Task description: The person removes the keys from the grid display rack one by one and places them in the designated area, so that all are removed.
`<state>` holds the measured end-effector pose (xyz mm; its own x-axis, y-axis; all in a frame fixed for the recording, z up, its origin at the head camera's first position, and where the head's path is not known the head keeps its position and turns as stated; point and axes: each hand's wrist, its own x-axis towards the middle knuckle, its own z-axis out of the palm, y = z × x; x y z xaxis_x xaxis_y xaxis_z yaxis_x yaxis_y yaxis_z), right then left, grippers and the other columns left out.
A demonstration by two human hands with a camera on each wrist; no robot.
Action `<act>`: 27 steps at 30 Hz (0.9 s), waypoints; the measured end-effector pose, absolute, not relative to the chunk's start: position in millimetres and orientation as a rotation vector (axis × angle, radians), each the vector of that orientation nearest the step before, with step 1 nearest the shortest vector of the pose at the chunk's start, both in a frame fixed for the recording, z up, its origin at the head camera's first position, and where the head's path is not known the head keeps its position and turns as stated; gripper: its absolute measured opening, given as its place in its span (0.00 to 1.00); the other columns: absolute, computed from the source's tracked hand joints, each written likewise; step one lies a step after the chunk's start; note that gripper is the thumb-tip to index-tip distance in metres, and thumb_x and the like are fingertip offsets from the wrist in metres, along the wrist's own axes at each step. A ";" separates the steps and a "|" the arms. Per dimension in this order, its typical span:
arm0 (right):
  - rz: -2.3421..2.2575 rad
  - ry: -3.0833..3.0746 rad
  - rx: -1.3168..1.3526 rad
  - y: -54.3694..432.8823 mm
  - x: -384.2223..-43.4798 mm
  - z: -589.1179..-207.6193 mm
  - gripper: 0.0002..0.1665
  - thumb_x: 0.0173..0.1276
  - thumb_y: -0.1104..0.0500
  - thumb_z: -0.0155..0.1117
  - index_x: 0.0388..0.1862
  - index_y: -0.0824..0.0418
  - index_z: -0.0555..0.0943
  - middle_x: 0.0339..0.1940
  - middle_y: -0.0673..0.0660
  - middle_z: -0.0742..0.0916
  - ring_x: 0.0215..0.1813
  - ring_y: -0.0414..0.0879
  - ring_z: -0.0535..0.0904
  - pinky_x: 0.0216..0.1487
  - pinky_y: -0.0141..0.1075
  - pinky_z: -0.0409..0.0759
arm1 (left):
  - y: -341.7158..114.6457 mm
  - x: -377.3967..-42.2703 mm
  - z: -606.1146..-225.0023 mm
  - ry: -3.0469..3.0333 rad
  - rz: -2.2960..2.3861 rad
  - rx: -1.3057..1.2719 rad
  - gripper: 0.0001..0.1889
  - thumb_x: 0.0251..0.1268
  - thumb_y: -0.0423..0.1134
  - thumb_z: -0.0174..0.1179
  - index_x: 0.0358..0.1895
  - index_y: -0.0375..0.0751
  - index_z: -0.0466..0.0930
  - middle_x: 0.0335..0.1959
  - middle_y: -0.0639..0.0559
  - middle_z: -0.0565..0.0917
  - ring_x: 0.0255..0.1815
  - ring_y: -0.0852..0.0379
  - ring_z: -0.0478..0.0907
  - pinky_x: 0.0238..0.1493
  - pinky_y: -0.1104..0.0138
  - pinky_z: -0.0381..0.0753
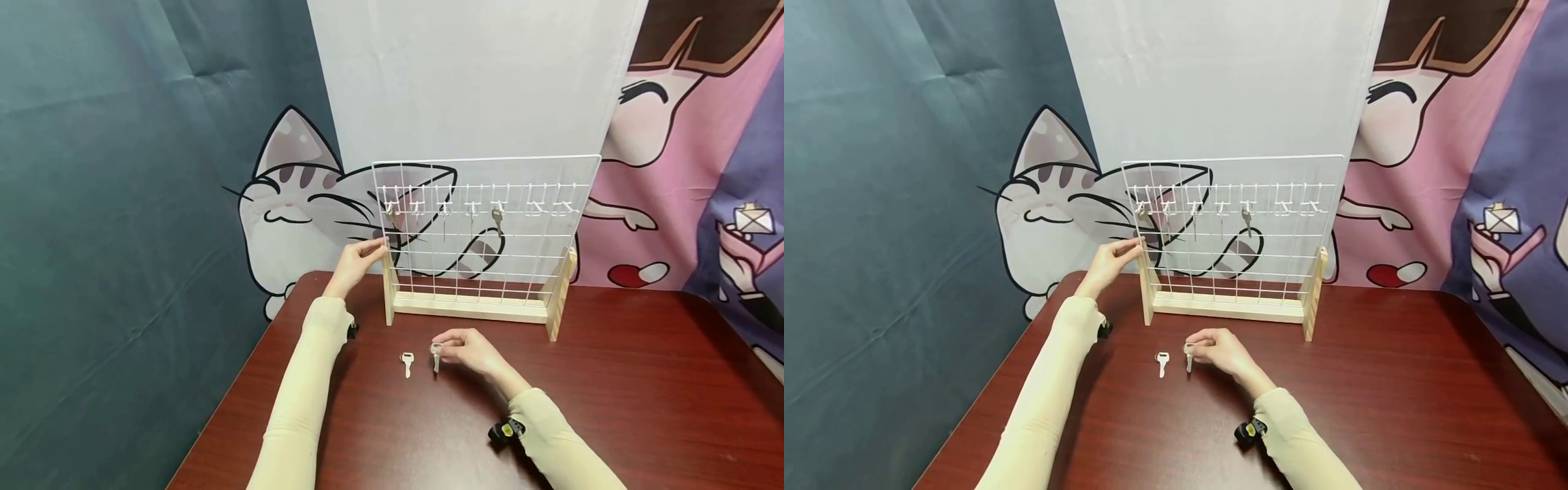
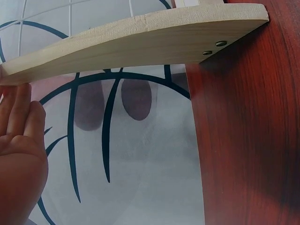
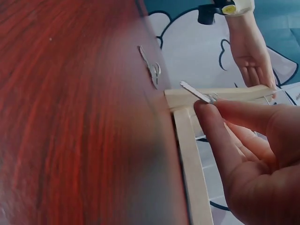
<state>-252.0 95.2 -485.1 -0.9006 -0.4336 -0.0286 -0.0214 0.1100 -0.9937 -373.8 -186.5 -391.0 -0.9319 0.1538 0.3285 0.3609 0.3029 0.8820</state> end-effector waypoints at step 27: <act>-1.523 2.412 -0.587 71.3 -256.5 -502.0 0.09 0.61 0.71 0.68 0.40 0.71 0.86 0.29 0.56 0.89 0.30 0.41 0.84 0.34 0.33 0.85 | -184.4 -373.9 -394.5 -2.377 -1.675 -0.469 0.19 0.71 0.41 0.65 0.61 0.39 0.83 0.57 0.46 0.85 0.59 0.52 0.82 0.64 0.63 0.76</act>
<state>-256.5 71.3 -502.0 -0.8938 -0.4480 0.0200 -0.2106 0.3799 -0.9008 -373.9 -184.4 -394.5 -0.9307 0.1436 0.3363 0.3651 0.3091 0.8782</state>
